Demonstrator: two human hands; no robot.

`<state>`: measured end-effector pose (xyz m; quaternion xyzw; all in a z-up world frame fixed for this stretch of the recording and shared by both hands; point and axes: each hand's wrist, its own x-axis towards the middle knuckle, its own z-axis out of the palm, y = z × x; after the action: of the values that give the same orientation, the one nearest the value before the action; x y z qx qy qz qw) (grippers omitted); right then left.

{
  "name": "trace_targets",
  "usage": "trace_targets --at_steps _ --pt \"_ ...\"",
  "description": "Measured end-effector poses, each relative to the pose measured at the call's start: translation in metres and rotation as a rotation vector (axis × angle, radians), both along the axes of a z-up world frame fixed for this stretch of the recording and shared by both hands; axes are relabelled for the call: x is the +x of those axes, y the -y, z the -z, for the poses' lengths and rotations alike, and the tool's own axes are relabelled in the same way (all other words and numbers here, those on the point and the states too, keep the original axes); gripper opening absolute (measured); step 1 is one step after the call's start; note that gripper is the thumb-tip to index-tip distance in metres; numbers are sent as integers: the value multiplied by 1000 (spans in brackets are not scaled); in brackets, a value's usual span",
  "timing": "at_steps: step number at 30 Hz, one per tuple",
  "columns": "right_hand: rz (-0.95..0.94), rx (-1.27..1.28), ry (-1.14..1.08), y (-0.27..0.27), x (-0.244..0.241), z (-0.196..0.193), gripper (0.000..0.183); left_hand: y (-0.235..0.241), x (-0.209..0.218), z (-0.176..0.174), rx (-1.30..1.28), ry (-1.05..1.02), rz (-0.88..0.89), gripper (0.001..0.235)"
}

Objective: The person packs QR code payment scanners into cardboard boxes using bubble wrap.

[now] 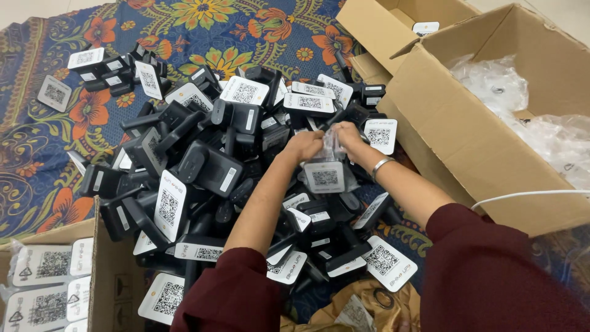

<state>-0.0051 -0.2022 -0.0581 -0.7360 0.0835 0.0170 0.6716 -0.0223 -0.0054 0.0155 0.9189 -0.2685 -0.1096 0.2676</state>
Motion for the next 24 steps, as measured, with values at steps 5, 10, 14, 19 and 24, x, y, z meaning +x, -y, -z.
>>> trace_targets --at_steps 5,10,14,19,24 --pt "54 259 -326 30 30 61 13 4 -45 -23 158 -23 85 58" --pt "52 258 -420 60 64 135 14 14 -84 -13 227 68 137 89" --pt "-671 -765 -230 92 83 187 7 23 -96 7 143 215 108 88" --pt "-319 -969 -349 73 34 104 15 24 -113 -14 60 283 139 83" --pt "-258 -1140 -384 18 -67 -74 18 22 -115 -3 52 339 286 69"
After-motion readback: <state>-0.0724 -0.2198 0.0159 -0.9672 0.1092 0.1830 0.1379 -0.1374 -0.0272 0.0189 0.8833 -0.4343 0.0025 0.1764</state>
